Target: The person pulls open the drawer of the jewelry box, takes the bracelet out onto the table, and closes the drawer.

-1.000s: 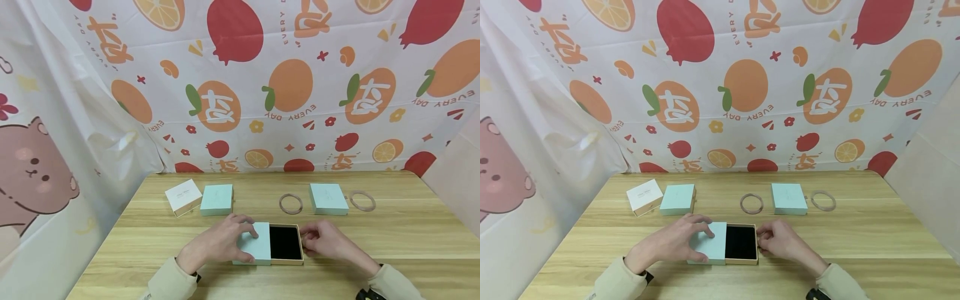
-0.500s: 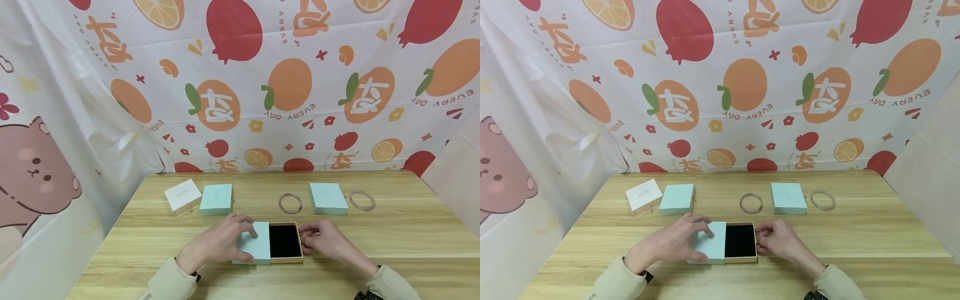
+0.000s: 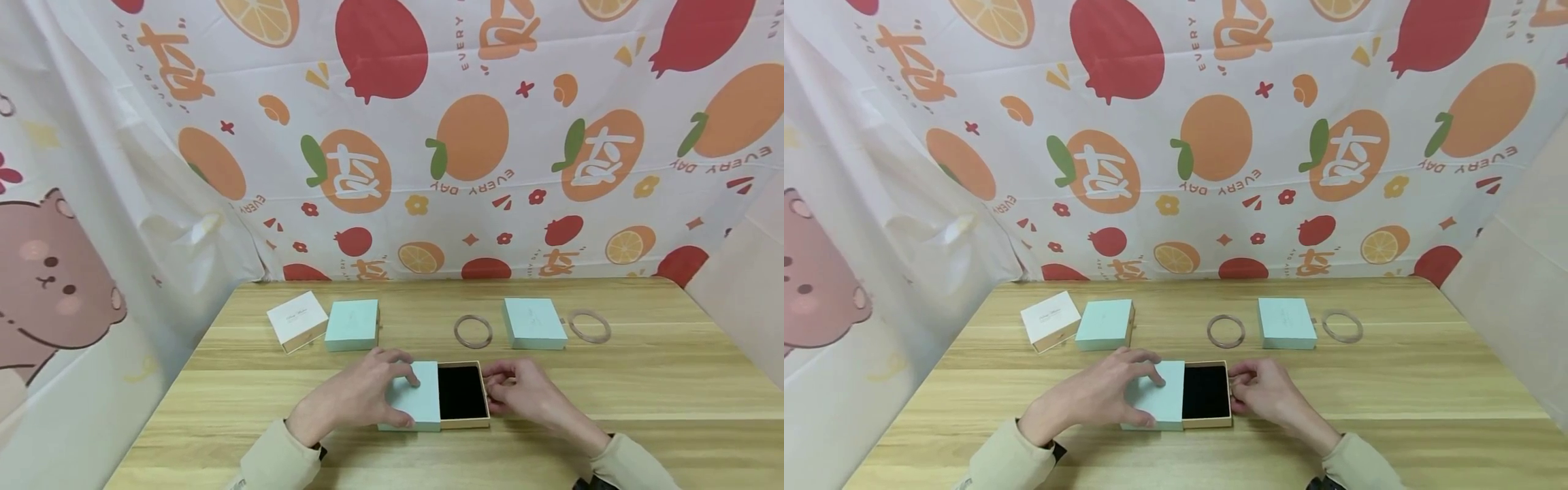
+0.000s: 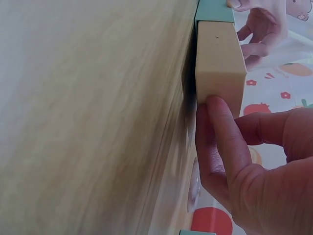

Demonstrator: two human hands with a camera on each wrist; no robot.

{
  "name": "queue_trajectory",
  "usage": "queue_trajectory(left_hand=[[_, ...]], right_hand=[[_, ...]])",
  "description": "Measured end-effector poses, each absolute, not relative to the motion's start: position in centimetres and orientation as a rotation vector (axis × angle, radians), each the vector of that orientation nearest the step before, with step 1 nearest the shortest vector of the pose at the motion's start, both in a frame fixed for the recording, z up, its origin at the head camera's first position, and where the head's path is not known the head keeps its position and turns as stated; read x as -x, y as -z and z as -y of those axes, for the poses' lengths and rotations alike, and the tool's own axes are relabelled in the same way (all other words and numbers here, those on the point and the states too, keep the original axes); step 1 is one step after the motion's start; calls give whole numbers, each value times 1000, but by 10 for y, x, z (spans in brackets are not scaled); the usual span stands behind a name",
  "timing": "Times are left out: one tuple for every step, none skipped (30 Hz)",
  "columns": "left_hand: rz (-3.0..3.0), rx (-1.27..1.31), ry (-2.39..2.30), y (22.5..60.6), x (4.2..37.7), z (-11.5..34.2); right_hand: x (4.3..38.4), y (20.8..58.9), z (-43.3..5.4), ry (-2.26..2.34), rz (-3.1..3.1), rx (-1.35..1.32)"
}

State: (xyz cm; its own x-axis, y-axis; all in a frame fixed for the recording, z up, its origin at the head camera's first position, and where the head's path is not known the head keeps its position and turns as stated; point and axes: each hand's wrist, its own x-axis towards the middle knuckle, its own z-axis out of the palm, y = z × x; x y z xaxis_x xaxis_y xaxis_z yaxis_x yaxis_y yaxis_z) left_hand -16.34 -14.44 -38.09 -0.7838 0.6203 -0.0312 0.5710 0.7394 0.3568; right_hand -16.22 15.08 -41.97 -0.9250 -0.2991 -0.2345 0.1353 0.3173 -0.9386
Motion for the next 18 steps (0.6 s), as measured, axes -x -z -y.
queue_trajectory(left_hand=[[-2788, -960, -501, 381, 164, 144], [-2786, -958, -502, 381, 164, 144], [-2785, -958, -503, 381, 165, 144], [-2786, -957, -503, 381, 165, 144], [-2786, -956, -503, 381, 165, 144], [-2787, -957, -502, 381, 165, 144], [-2787, -958, -504, 381, 166, 144], [-2787, -960, -505, 381, 166, 144], [-2786, -960, -505, 381, 166, 144], [-2786, -960, -507, 381, 166, 144], [-2785, -960, -508, 381, 166, 144], [-2785, -961, -506, 381, 166, 144], [-2784, -959, -506, 381, 165, 144], [-2783, -960, -505, 381, 165, 144], [-2783, -958, -503, 381, 165, 144], [-2783, -957, -501, 381, 164, 144], [-2784, -957, -498, 380, 164, 144], [-2786, -955, -496, 380, 163, 144]], right_hand=[[162, 420, -151, 1641, -2221, 141], [162, 419, -151, 1644, -2218, 138], [162, 419, -150, 1647, -2213, 135], [162, 419, -150, 1650, -2210, 136], [162, 419, -149, 1653, -2208, 140], [162, 418, -148, 1655, -2208, 145], [162, 419, -148, 1657, -2208, 148], [162, 419, -147, 1659, -2208, 153], [162, 419, -146, 1660, -2209, 156], [162, 419, -145, 1661, -2210, 161], [162, 419, -144, 1663, -2210, 164], [162, 419, -142, 1664, -2209, 166], [162, 419, -141, 1665, -2206, 168], [161, 419, -140, 1664, -2206, 171], [161, 419, -139, 1663, -2207, 173], [161, 420, -138, 1661, -2208, 174], [161, 420, -137, 1663, -2208, 172], [160, 420, -136, 1666, -2206, 171]])
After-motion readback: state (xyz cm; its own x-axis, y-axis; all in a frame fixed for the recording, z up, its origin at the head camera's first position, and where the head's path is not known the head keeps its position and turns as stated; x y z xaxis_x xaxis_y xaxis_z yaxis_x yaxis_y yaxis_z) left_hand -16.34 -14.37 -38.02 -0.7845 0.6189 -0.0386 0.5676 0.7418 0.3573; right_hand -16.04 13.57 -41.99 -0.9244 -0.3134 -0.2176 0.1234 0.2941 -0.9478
